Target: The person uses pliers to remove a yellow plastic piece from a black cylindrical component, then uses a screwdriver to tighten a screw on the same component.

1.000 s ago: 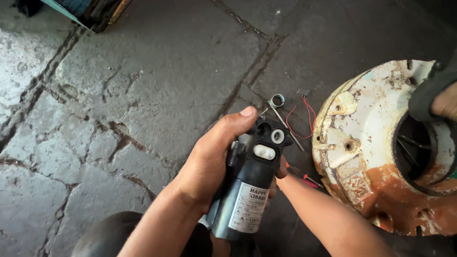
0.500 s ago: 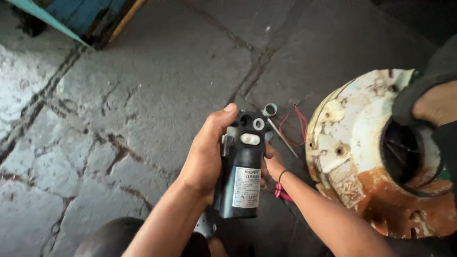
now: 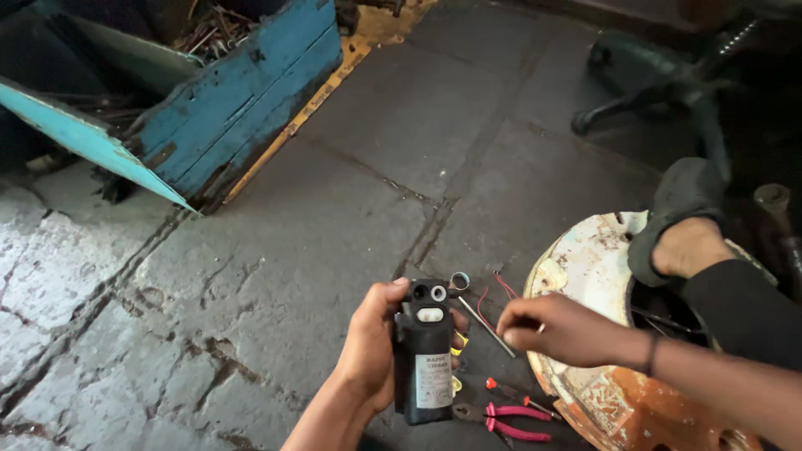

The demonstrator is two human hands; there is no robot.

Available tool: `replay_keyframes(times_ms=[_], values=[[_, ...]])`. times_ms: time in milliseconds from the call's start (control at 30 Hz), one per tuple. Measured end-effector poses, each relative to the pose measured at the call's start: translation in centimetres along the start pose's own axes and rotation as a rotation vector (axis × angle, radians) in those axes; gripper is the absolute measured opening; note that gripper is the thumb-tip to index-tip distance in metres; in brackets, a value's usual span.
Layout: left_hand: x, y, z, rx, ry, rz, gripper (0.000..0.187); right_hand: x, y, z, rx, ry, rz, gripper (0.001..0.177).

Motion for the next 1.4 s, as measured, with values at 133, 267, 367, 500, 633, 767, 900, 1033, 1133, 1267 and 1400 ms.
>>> replay_keyframes(times_ms=[133,267,367,500,633,767,900,1033,1133,1267,1400], values=[[-0.5,-0.9,1.1,-0.07,-0.049,0.015,0.058,3.3,0.2,4.2,-0.58,-0.211,-0.094,0.022],[-0.5,-1.7,3.2,-0.015,-0.009,0.012,0.064,4.5,-0.5,7.4,-0.496,0.102,-0.199,0.02],[-0.4,-1.6,4.3,-0.066,0.039,-0.083,0.046,5.2,-1.0,8.8,-0.315,0.266,-0.22,0.017],[-0.9,-1.8,4.5,0.005,-0.053,-0.038,0.044,5.2,-0.7,9.3,-0.268,0.275,-0.253,0.018],[-1.4,-1.9,4.4,0.061,0.004,-0.028,0.054,4.8,-0.1,8.5,-0.237,0.127,-0.337,0.026],[-1.2,-2.3,4.3,0.057,0.009,-0.049,0.048,3.2,-0.1,7.4,-0.488,0.071,-0.188,0.028],[-1.1,-2.3,3.9,-0.07,-0.141,-0.037,0.036,2.2,-0.5,7.0,-0.523,0.097,-0.125,0.029],[-1.2,-1.8,4.1,-0.108,-0.203,-0.063,0.032,1.5,-0.7,7.1,-0.53,0.084,-0.133,0.028],[-1.2,-1.2,4.1,-0.115,-0.236,-0.09,0.031,1.2,-1.0,7.7,-0.467,0.079,-0.177,0.024],[-1.2,-0.6,4.0,-0.256,-0.29,-0.195,0.03,1.0,-1.2,7.9,-0.485,0.03,-0.197,0.024],[-1.1,-0.7,3.1,-0.36,-0.367,-0.27,0.024,0.4,-1.9,6.0,-0.915,-0.171,-0.232,0.024]])
Point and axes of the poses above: each hand's wrist, its own x-axis away from the middle knuckle, its own y-axis out of the back of the hand, z = x × y, the point moved 3 cm from there along -x, towards the middle knuckle, and after that the axes turned 12 degrees about -x, right-handed, at the moved point
